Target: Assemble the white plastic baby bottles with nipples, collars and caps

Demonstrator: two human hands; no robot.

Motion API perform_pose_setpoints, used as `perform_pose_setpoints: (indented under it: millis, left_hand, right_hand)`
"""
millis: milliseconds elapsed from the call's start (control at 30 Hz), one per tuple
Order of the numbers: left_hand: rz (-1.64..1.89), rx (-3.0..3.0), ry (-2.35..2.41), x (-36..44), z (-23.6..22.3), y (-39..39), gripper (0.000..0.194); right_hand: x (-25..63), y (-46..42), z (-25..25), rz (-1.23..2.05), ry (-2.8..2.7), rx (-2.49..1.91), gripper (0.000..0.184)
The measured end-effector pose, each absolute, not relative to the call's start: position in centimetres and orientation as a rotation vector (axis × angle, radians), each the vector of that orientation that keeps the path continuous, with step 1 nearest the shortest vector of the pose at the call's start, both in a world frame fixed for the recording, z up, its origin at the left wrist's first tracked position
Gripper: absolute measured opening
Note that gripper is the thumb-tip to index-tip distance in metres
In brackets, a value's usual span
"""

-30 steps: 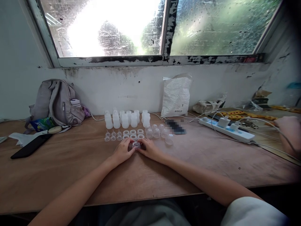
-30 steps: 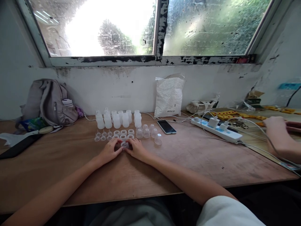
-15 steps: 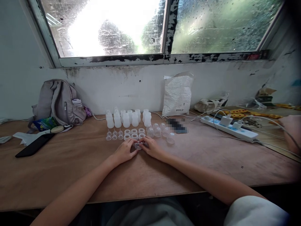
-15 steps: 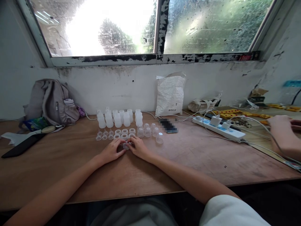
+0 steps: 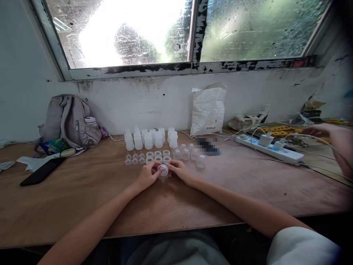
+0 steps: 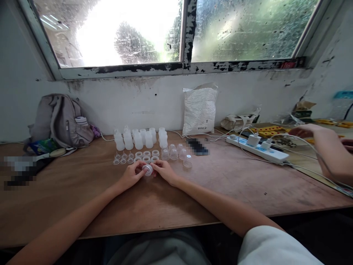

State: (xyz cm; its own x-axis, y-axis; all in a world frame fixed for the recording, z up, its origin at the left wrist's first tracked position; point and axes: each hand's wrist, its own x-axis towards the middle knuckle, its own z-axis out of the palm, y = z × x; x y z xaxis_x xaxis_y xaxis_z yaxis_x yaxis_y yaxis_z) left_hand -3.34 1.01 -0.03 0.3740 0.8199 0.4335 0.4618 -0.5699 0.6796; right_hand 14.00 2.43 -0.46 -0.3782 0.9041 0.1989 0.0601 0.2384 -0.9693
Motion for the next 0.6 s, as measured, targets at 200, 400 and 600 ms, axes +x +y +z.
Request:
perform_pose_setpoints:
  millis: [200, 400, 600]
  left_hand:
    - [1.067, 2.164, 1.009, -3.4, 0.2, 0.7, 0.025]
    - [1.106, 2.186, 0.864, -3.1, 0.6, -0.2, 0.038]
    - [1.145, 2.091, 1.098, -2.9, 0.1, 0.5, 0.032]
  right_hand:
    - [14.1, 2.6, -0.8, 1.326, -1.614, -0.876, 0.029]
    - [14.0, 2.2, -0.5, 1.300, -1.588, -0.892, 0.029]
    - [13.9, 2.2, -0.7, 1.266, -1.639, -0.901, 0.028]
